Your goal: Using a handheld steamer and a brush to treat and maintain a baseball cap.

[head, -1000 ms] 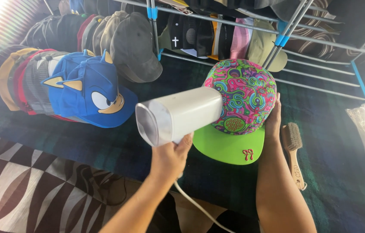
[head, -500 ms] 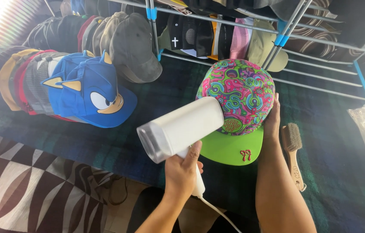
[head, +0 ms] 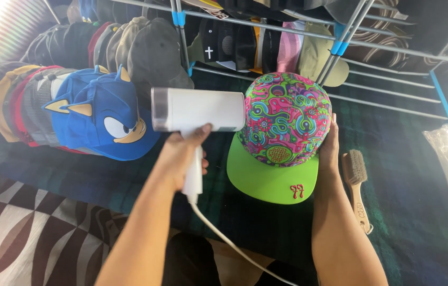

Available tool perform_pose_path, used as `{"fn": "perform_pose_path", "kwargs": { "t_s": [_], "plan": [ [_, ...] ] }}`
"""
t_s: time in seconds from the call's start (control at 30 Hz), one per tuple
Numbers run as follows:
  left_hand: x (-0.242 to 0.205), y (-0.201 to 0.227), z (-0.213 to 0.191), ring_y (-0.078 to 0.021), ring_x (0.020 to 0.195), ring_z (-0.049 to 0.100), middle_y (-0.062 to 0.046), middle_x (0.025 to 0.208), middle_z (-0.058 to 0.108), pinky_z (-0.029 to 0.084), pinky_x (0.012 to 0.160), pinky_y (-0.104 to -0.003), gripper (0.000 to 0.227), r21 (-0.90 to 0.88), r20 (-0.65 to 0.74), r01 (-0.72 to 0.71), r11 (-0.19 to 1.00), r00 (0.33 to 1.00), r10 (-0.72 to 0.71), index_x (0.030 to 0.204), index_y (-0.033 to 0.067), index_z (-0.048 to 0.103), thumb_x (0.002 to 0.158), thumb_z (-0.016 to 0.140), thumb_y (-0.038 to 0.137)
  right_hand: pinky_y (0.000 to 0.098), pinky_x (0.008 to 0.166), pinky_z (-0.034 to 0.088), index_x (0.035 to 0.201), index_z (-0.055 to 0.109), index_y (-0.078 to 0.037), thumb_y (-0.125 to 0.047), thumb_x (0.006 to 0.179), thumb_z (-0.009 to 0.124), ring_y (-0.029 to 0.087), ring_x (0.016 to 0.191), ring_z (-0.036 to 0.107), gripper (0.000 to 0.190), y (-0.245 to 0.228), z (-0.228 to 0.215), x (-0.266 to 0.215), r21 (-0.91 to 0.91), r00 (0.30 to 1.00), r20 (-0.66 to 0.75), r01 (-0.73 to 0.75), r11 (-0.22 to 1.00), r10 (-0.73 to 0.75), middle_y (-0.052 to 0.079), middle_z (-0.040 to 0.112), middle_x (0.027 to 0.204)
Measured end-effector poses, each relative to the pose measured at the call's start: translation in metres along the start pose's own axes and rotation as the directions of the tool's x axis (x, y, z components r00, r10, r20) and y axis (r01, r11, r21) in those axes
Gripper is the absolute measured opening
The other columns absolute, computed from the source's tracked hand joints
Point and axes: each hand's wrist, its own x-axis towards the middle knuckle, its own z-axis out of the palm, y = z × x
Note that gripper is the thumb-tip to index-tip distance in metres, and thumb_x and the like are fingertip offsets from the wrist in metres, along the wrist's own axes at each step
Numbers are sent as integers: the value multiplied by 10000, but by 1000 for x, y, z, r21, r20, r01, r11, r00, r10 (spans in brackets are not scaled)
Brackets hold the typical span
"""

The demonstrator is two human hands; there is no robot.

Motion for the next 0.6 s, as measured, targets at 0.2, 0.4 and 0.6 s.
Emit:
{"fn": "perform_pose_path", "kwargs": {
  "t_s": [0.2, 0.4, 0.6],
  "plan": [
    [58, 40, -13, -256, 494, 637, -154, 633, 594, 585, 430, -414, 542, 182, 205, -16, 983, 978, -22, 899, -10, 597, 838, 805, 486, 489, 1309, 81, 1634, 195, -87, -415, 1114, 436, 333, 1589, 131, 660, 18, -15, 16, -40, 999, -34, -15, 999, 14, 173, 105, 1712],
    [101, 68, 1, -230, 535, 655, -124, 640, 618, 597, 489, -399, 549, 351, 253, -16, 936, 964, -78, 861, 29, 613, 847, 792, 548, 491, 1307, 85, 1632, 212, -101, -412, 1101, 439, 335, 1587, 132, 656, 22, -22, 18, -79, 997, -69, -41, 996, 36, 156, 113, 1714],
    [135, 47, 45, -286, 514, 682, -139, 658, 639, 608, 458, -440, 560, 296, 183, -129, 947, 980, 76, 994, 22, 632, 800, 842, 503, 499, 1313, 69, 1637, 204, -84, -390, 1124, 406, 318, 1592, 90, 631, 36, -29, 25, -54, 1000, -30, 7, 999, -9, 141, 65, 1718]
  ]
}}
